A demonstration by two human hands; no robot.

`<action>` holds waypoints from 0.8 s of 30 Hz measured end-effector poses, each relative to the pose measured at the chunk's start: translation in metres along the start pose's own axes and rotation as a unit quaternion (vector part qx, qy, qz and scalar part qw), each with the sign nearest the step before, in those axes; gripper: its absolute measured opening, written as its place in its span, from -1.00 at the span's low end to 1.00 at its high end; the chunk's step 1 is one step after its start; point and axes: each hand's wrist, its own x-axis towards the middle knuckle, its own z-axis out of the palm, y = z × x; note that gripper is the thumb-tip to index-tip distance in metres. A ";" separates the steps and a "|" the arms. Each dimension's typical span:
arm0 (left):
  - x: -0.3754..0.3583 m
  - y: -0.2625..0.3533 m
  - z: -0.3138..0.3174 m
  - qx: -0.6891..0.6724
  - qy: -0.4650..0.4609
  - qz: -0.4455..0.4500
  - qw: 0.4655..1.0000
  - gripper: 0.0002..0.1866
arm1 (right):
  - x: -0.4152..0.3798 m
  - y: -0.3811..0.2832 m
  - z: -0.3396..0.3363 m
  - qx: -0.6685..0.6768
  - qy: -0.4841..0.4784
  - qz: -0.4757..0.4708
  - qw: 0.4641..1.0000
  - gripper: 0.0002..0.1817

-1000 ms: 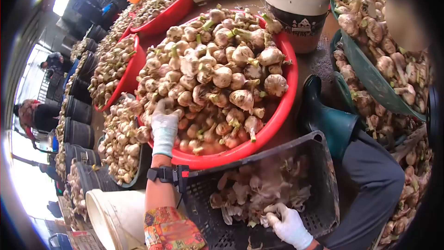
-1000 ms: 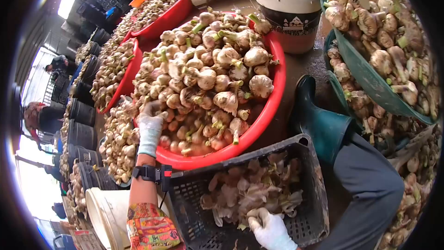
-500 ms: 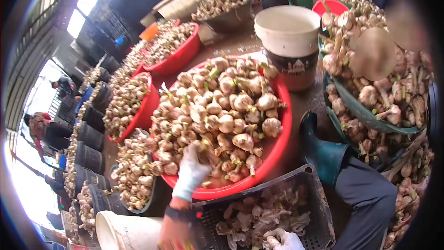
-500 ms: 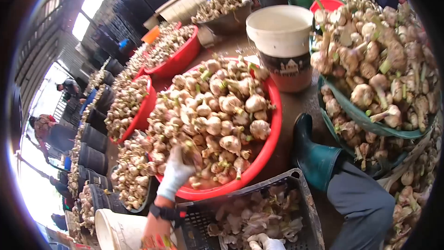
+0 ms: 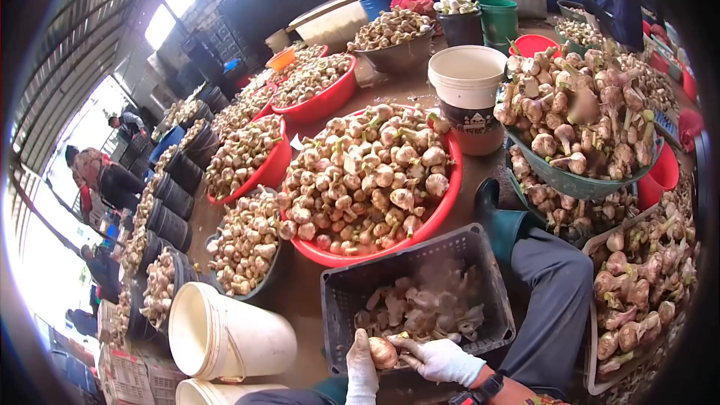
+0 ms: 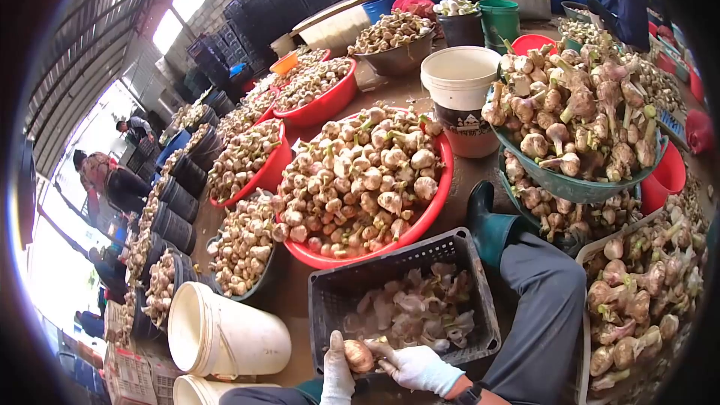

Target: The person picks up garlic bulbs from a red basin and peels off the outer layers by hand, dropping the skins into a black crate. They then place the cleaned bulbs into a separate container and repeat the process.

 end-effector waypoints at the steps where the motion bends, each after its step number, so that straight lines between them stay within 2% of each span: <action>1: -0.001 -0.002 -0.004 -0.003 0.005 -0.020 1.000 -0.32 | 0.002 -0.001 0.007 -0.014 -0.012 0.006 1.000 -0.49; 4: -0.004 -0.003 -0.004 -0.028 -0.003 -0.057 0.998 -0.28 | 0.006 -0.003 0.024 -0.055 0.009 0.012 0.998 -0.49; 5: -0.003 -0.002 0.002 -0.003 0.031 -0.061 0.998 -0.27 | 0.006 0.000 0.032 -0.066 0.043 0.000 0.997 -0.50; 6: 0.002 -0.007 -0.003 -0.031 0.017 -0.073 0.997 -0.32 | 0.005 0.003 0.039 -0.108 0.099 -0.038 0.989 -0.51; 7: 0.005 -0.012 -0.011 -0.059 0.005 -0.090 0.994 -0.38 | 0.006 0.007 0.044 -0.110 0.050 -0.003 0.993 -0.50; 9: -0.002 -0.006 -0.006 -0.051 0.071 -0.144 0.986 -0.39 | 0.006 0.004 0.047 -0.129 0.015 0.041 0.991 -0.50; 10: 0.004 -0.012 -0.015 -0.082 0.035 -0.156 0.984 -0.38 | 0.007 -0.003 0.041 -0.094 0.000 0.058 0.994 -0.53; 11: 0.010 -0.019 -0.024 -0.116 0.001 -0.164 0.980 -0.36 | 0.007 0.000 0.045 -0.059 0.034 0.035 0.997 -0.58; 13: 0.002 -0.008 -0.017 -0.061 0.028 -0.137 0.988 -0.33 | 0.007 -0.002 0.052 0.044 0.076 0.057 0.995 -0.62; 14: 0.004 -0.009 -0.019 -0.050 0.002 -0.122 0.991 -0.34 | 0.010 0.005 0.054 0.151 0.051 0.097 0.982 -0.65; 15: 0.005 -0.012 -0.024 -0.038 -0.025 -0.106 0.993 -0.34 | 0.015 0.012 0.053 0.256 0.029 0.136 0.956 -0.65; 16: 0.008 -0.015 -0.033 -0.059 -0.039 -0.143 0.987 -0.37 | 0.015 0.003 0.027 0.368 -0.046 0.222 0.902 -0.64; 17: 0.008 -0.018 -0.033 -0.059 -0.039 -0.148 0.986 -0.37 | 0.013 0.008 0.015 0.317 -0.078 0.218 0.920 -0.61; 18: 0.010 -0.021 -0.031 -0.081 -0.002 -0.157 0.984 -0.38 | 0.009 0.000 0.007 0.167 -0.018 0.148 0.975 -0.58; 19: 0.011 -0.022 -0.026 -0.102 0.035 -0.167 0.980 -0.40 | 0.007 -0.007 0.001 0.011 0.041 0.073 0.996 -0.55; 20: 0.011 -0.021 -0.020 -0.116 0.062 -0.177 0.975 -0.44 | 0.006 -0.004 0.008 -0.073 0.092 0.000 0.993 -0.51; 21: 0.012 -0.017 -0.019 -0.116 0.058 -0.181 0.975 -0.44 | 0.008 -0.004 0.010 -0.108 0.057 0.008 0.993 -0.57; 23: 0.012 -0.009 -0.023 -0.108 0.002 -0.180 0.978 -0.44 | 0.013 0.009 0.016 -0.095 0.022 0.037 0.995 -0.60; 24: 0.011 -0.008 -0.019 -0.095 0.015 -0.158 0.983 -0.43 | 0.014 0.008 0.016 -0.091 0.018 0.039 0.995 -0.60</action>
